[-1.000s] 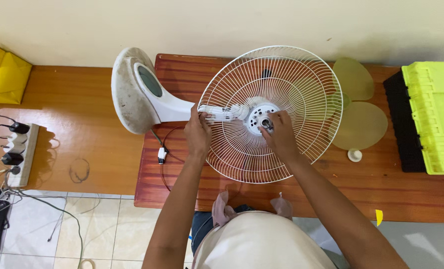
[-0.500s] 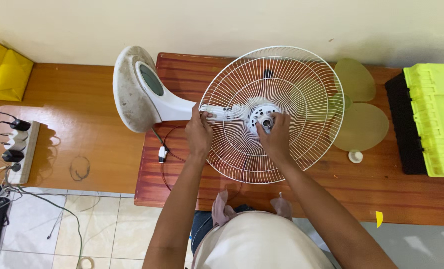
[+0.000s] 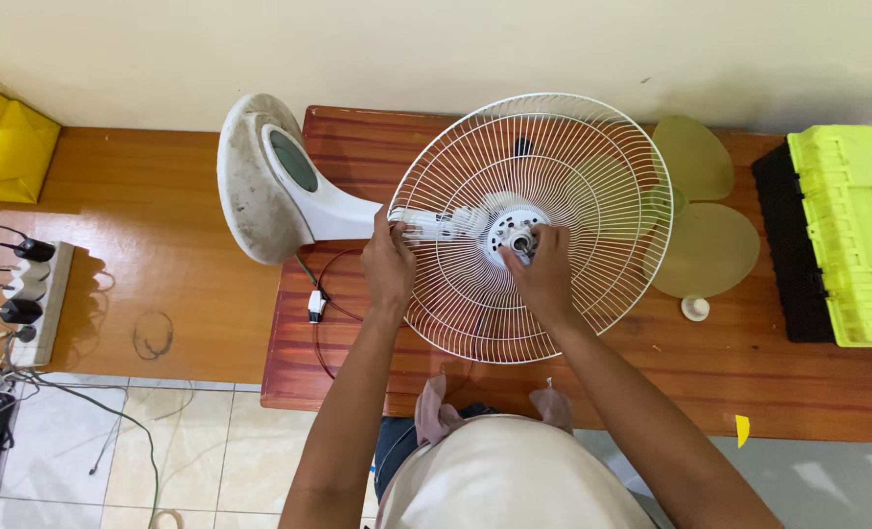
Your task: The person disassembles a white electric fan on a wooden table. They remove the front grille, unscrew the blade hub, take off the fan blades, detach the rear grille, and then use a screwdriver to open the base casing, exposing the internal wiring.
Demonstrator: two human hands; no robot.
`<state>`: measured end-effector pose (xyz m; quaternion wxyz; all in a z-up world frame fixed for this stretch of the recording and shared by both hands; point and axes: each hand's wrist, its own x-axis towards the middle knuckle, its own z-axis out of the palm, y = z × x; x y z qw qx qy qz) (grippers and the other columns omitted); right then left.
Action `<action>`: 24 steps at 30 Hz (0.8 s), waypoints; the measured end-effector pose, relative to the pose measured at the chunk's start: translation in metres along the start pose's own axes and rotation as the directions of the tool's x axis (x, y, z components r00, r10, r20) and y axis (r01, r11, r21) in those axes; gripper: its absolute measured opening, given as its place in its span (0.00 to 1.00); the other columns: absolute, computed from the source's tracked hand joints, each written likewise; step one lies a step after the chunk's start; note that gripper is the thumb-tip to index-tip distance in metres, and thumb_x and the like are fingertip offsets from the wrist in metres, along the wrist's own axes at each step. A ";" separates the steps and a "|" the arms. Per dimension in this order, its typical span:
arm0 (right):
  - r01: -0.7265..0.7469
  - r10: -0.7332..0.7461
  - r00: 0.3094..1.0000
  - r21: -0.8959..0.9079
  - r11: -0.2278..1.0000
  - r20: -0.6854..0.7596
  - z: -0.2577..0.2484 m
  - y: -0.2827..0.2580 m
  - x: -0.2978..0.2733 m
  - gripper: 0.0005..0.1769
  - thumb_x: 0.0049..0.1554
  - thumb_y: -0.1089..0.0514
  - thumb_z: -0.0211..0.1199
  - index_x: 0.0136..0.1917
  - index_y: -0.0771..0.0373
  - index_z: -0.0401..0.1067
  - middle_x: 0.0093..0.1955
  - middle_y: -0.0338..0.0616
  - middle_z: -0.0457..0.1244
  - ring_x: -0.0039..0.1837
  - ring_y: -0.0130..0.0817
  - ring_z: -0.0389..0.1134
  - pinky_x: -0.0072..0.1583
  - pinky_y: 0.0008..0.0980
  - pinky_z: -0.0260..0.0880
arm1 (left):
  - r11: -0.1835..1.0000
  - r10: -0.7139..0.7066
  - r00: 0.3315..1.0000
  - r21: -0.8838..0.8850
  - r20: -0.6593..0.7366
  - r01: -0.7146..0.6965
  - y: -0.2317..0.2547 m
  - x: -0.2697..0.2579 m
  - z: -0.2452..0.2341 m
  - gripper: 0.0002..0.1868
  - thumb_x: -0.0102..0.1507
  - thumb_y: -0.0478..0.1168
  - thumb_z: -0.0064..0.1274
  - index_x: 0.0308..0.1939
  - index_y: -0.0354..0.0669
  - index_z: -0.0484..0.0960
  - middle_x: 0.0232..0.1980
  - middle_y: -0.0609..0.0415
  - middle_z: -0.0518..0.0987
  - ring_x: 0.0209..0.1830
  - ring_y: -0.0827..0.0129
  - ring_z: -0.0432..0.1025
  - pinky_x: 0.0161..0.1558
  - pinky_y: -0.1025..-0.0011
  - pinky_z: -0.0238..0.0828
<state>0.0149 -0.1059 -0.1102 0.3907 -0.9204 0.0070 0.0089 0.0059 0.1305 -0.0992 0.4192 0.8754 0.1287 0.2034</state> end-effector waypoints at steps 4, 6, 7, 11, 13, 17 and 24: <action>0.309 -0.312 0.950 -0.154 0.939 0.005 0.001 0.011 0.006 0.30 0.56 0.57 0.70 0.68 0.70 0.65 0.66 0.54 0.53 0.65 0.46 0.60 0.63 0.37 0.72 | 0.998 -0.038 0.999 0.052 0.007 0.038 0.002 0.001 -0.002 0.18 0.72 0.33 0.46 0.66 0.43 0.71 0.34 0.39 0.83 0.30 0.51 0.80 0.29 0.56 0.72; 0.461 -0.470 0.882 -0.273 0.845 0.035 0.001 0.015 0.004 0.27 0.53 0.63 0.69 0.66 0.63 0.70 0.68 0.52 0.54 0.68 0.49 0.58 0.66 0.37 0.71 | 0.996 -0.069 0.997 0.061 0.026 0.067 0.002 0.001 -0.005 0.18 0.72 0.33 0.45 0.66 0.43 0.71 0.33 0.40 0.83 0.29 0.52 0.80 0.28 0.56 0.72; 0.484 -0.493 0.868 -0.343 0.805 0.068 -0.001 0.017 0.002 0.26 0.50 0.66 0.68 0.63 0.57 0.73 0.70 0.50 0.54 0.68 0.50 0.57 0.67 0.37 0.70 | 0.995 -0.084 0.996 0.062 0.038 0.082 0.003 0.001 -0.004 0.18 0.72 0.34 0.45 0.66 0.44 0.70 0.33 0.40 0.83 0.28 0.53 0.80 0.27 0.57 0.72; 0.514 -0.558 0.829 -0.362 0.777 -0.021 0.000 0.010 -0.009 0.33 0.42 0.70 0.66 0.61 0.55 0.75 0.71 0.52 0.54 0.71 0.54 0.54 0.69 0.47 0.65 | 0.998 0.046 0.998 -0.039 -0.034 -0.047 0.004 -0.001 -0.002 0.19 0.70 0.32 0.44 0.66 0.43 0.70 0.35 0.42 0.84 0.30 0.56 0.81 0.26 0.60 0.74; 0.275 -0.301 0.940 -0.163 0.948 -0.161 0.002 0.002 -0.009 0.33 0.48 0.60 0.74 0.64 0.68 0.66 0.65 0.58 0.52 0.67 0.54 0.56 0.65 0.48 0.65 | 0.998 0.058 0.997 -0.019 -0.044 -0.059 0.004 0.000 -0.004 0.19 0.70 0.31 0.44 0.66 0.42 0.70 0.35 0.41 0.83 0.30 0.56 0.81 0.26 0.60 0.73; -0.049 0.049 0.999 0.012 0.999 0.000 0.003 -0.001 -0.002 0.33 0.54 0.57 0.71 0.67 0.70 0.61 0.65 0.57 0.52 0.59 0.50 0.63 0.59 0.43 0.70 | 1.000 -0.003 1.000 0.028 -0.009 0.003 0.005 -0.001 -0.005 0.19 0.71 0.32 0.46 0.66 0.43 0.71 0.32 0.41 0.83 0.28 0.55 0.80 0.27 0.58 0.71; 0.483 -0.525 0.849 -0.319 0.816 -0.057 -0.009 0.013 0.002 0.30 0.44 0.70 0.64 0.61 0.58 0.74 0.66 0.51 0.58 0.64 0.53 0.63 0.61 0.41 0.73 | 1.000 -0.030 1.000 -0.005 -0.002 0.029 0.006 -0.001 -0.005 0.18 0.71 0.33 0.46 0.65 0.43 0.72 0.32 0.42 0.83 0.27 0.56 0.80 0.26 0.59 0.72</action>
